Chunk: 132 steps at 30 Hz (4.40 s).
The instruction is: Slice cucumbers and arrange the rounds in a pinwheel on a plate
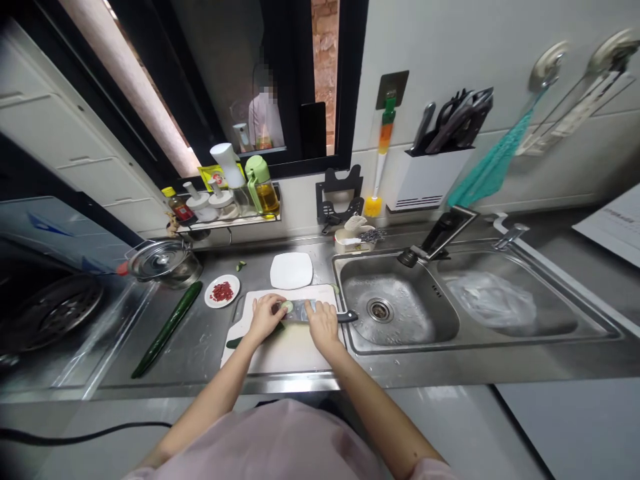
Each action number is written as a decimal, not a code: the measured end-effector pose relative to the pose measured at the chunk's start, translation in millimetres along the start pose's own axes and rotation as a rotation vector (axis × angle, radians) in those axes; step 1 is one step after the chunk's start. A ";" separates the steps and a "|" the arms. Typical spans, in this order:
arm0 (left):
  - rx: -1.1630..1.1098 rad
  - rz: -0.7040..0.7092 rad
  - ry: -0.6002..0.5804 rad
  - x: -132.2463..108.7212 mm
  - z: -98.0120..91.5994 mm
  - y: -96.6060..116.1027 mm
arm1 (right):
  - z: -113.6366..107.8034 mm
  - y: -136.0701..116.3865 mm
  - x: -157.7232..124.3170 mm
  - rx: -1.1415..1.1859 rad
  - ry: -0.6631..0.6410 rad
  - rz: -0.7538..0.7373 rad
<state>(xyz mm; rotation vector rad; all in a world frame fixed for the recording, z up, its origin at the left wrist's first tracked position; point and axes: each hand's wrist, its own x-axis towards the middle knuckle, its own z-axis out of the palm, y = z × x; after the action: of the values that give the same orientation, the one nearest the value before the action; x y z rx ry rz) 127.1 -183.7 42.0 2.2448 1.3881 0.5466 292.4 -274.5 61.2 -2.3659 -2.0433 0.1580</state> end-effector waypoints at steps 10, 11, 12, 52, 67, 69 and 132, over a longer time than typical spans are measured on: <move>-0.111 -0.632 0.153 25.2 1.5 -46.7 | 17.0 13.0 -2.0 -0.069 -0.044 0.070; -0.087 -0.693 0.160 28.4 -0.6 -56.6 | 18.2 14.2 -3.0 -0.071 -0.049 0.080; -0.062 -0.745 0.165 31.3 -2.5 -65.8 | 19.2 15.2 -4.0 -0.073 -0.054 0.088; 0.044 0.149 0.127 -64.3 38.1 -68.2 | 6.4 -38.9 -26.9 0.280 -0.379 0.040; 0.030 0.288 0.265 -65.6 44.9 -73.3 | 11.7 -48.0 -27.0 0.257 -0.395 0.015; 0.034 0.288 0.263 -65.5 45.5 -73.7 | 12.5 -49.0 -26.4 0.250 -0.401 0.012; 0.056 0.265 0.202 -65.1 47.8 -75.3 | 29.0 -61.4 -8.6 0.225 -0.486 0.016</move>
<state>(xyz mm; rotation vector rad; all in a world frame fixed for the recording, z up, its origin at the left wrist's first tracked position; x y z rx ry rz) 71.1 -220.3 -45.8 2.4947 1.2158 0.8531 228.3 -275.6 37.5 -2.3692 -2.0337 0.9950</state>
